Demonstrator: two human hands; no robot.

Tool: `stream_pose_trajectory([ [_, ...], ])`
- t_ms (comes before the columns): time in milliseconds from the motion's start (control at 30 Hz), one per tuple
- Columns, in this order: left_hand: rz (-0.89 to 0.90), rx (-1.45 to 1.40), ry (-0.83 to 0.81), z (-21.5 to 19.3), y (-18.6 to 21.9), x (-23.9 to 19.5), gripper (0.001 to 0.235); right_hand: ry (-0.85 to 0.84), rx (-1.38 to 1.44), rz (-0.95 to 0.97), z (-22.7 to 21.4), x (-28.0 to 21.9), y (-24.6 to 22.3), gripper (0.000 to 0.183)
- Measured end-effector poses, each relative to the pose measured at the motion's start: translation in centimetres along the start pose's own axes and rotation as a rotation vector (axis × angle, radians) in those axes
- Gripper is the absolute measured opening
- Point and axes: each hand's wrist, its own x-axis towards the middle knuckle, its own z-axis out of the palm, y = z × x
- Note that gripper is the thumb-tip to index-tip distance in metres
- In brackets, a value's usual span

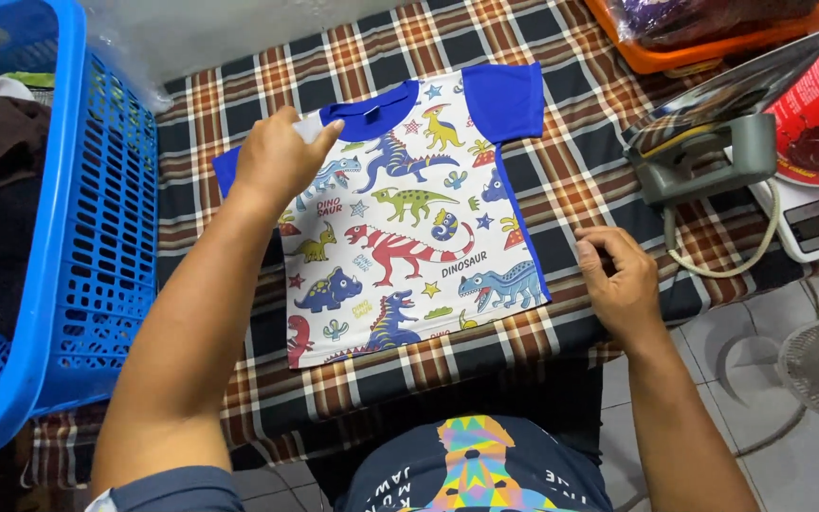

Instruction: The person takes a child's t-shirt from a laundry basket, lays it flat on a plaid ironing board, smooths it, sprays it with water, and irons it with a steam iron. The person irons the sleeves and body of the shirt, then lifts the shirt to inspect it.

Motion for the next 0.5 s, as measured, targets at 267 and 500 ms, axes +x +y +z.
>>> stream_pose_trajectory([
  [267, -0.21, -0.068, -0.245, 0.8, 6.2, 3.9, 0.077, -0.074, -0.023, 0.039, -0.1, 0.0, -0.4, 0.03],
  [500, -0.122, -0.232, -0.344, 3.2, 12.2, 5.9, 0.053, -0.096, -0.025, 0.044, -0.2, 0.2, -0.3, 0.028],
])
